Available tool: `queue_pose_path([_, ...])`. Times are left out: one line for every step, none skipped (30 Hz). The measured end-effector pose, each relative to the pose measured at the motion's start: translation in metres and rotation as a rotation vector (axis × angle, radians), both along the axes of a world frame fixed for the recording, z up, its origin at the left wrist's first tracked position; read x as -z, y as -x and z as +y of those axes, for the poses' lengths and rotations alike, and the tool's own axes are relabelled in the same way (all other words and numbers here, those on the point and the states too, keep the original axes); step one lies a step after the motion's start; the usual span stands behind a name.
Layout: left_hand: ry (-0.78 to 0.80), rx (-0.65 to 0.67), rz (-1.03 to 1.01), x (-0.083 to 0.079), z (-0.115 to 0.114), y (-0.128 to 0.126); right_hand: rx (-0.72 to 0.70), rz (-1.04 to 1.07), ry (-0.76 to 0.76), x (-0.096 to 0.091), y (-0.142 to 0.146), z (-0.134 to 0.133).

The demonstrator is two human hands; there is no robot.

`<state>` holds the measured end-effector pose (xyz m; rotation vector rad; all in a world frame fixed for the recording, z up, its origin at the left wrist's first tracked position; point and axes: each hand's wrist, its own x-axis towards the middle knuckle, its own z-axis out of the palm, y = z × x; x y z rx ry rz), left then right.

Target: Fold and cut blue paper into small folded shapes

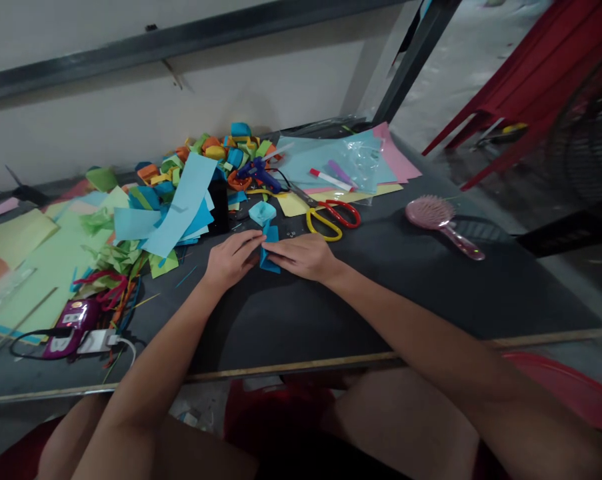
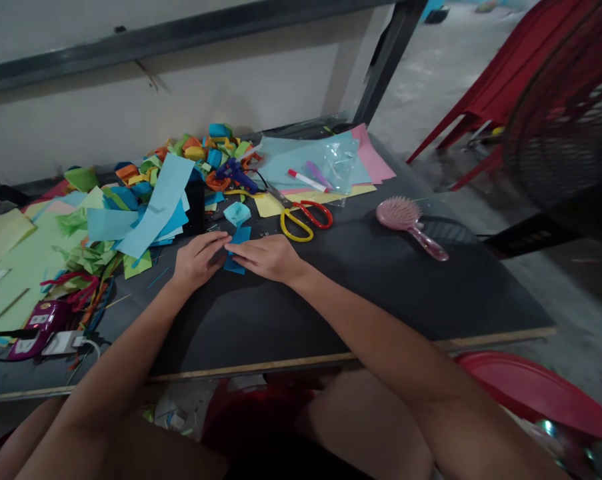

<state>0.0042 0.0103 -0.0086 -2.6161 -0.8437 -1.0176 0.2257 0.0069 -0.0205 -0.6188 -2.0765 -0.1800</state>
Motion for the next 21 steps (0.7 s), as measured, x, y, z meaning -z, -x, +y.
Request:
queue_pose_path([-0.008,-0.003,0.007,0.0,0.0,0.0,-0.004,0.01,-0.005,0.0,0.0,0.0])
queue_pose_path([-0.022,-0.002,0.013,-0.001,0.0,0.0,-0.012,0.021,-0.01,-0.001,-0.001,-0.001])
queue_pose_path([-0.04,0.001,0.018,-0.002,-0.001,0.0,-0.02,0.026,-0.013,-0.001,-0.001,-0.001])
queue_pose_path([-0.058,0.006,0.024,-0.002,-0.001,-0.001,-0.028,0.027,-0.014,-0.002,-0.002,-0.001])
queue_pose_path([-0.072,0.009,0.03,-0.003,-0.001,-0.001,-0.034,0.023,-0.011,-0.002,-0.002,-0.001])
queue_pose_path([-0.079,0.009,0.038,-0.004,-0.002,-0.001,-0.038,0.019,-0.009,-0.003,-0.003,-0.002])
queue_pose_path([-0.082,0.007,0.047,-0.004,-0.002,-0.002,-0.045,0.016,-0.006,-0.004,-0.003,-0.002])
queue_pose_path([-0.083,0.001,0.054,-0.005,-0.002,-0.002,-0.054,0.015,-0.004,-0.005,-0.003,-0.002])
queue_pose_path([-0.08,-0.004,0.061,-0.005,-0.003,-0.001,-0.063,0.017,-0.005,-0.006,-0.003,-0.002])
queue_pose_path([-0.074,-0.009,0.067,-0.006,-0.003,-0.001,-0.072,0.018,-0.009,-0.008,-0.003,-0.003])
queue_pose_path([-0.073,-0.011,0.069,-0.006,-0.003,0.0,-0.076,0.014,-0.014,-0.009,-0.003,-0.003])
queue_pose_path([-0.075,-0.01,0.075,-0.007,-0.003,0.002,-0.069,0.002,-0.019,-0.011,-0.003,-0.002])
queue_pose_path([-0.081,-0.008,0.083,-0.009,-0.003,0.003,-0.053,-0.018,-0.026,-0.013,-0.003,-0.002])
queue_pose_path([-0.089,-0.008,0.099,-0.01,-0.002,0.005,-0.03,-0.046,-0.03,-0.015,-0.004,-0.001])
queue_pose_path([-0.101,-0.011,0.123,-0.012,-0.001,0.008,-0.01,-0.082,-0.031,-0.016,-0.006,0.0])
queue_pose_path([-0.112,-0.015,0.152,-0.014,0.0,0.01,0.002,-0.122,-0.022,-0.018,-0.009,0.002])
queue_pose_path([-0.118,-0.019,0.187,-0.016,0.001,0.014,0.002,-0.161,-0.006,-0.019,-0.011,0.004])
queue_pose_path([-0.115,-0.027,0.223,-0.018,0.004,0.017,-0.015,-0.194,0.016,-0.021,-0.015,0.005])
queue_pose_path([-0.101,-0.039,0.258,-0.019,0.006,0.021,-0.043,-0.225,0.046,-0.022,-0.018,0.007])
queue_pose_path([-0.072,-0.054,0.291,-0.02,0.009,0.025,-0.077,-0.254,0.081,-0.023,-0.021,0.009])
queue_pose_path([-0.026,-0.073,0.321,-0.02,0.012,0.029,-0.108,-0.283,0.118,-0.023,-0.024,0.011])
